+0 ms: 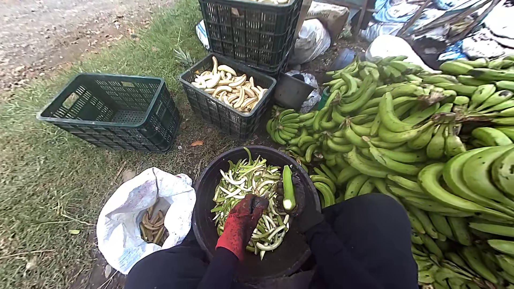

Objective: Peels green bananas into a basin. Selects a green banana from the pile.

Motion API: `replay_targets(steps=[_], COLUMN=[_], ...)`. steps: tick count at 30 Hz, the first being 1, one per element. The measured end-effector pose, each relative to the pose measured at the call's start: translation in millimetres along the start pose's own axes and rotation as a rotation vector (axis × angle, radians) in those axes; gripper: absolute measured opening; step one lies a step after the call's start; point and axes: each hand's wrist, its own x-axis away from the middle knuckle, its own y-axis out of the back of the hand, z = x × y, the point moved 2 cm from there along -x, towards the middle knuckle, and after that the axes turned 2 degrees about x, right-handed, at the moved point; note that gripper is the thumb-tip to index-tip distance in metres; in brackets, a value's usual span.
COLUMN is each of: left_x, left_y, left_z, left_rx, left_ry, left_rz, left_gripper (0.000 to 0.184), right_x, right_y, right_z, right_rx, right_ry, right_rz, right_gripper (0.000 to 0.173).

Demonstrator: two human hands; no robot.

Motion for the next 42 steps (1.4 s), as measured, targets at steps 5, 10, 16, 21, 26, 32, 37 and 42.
replay_targets(steps=[5,10,16,21,26,32,37,42], left_x=[15.6,25.1,9.8,-2.3,-19.0,-24.2,-15.8,17.4], left_y=[-0.7,9.7,4.6,8.3,19.9,33.0,32.0,0.8], left_z=[-15.1,-34.3,-16.6,-9.7,-4.5,1.0,-9.5,-34.7], left_rx=[0.257,0.238,0.142,-0.102,-0.16,-0.006,0.155,0.218], left_ry=[-0.045,-0.092,-0.139,-0.135,-0.053,0.074,0.027,-0.069], left_rz=[0.17,0.281,0.174,-0.073,-0.321,-0.412,-0.266,-0.036], left_gripper=[0.051,0.045,0.043,0.046,0.049,0.048,0.046,0.044], right_x=[-7.3,-19.8,19.3,29.7,9.7,24.2,-14.9,-18.5], right_y=[12.9,12.2,-30.8,-32.8,-3.0,-5.1,21.2,8.1], right_z=[10.3,13.4,21.8,4.6,-39.7,-32.5,-40.6,-5.0], right_rx=[0.168,0.153,0.224,0.26,0.214,0.664,0.433,0.505], right_ry=[0.115,0.024,-0.044,0.011,-0.16,-0.087,-0.029,0.557], right_rz=[0.162,0.218,0.089,0.104,0.269,0.332,0.213,-0.095], right_gripper=[0.046,0.045,0.045,0.041,0.05,0.048,0.046,0.042])
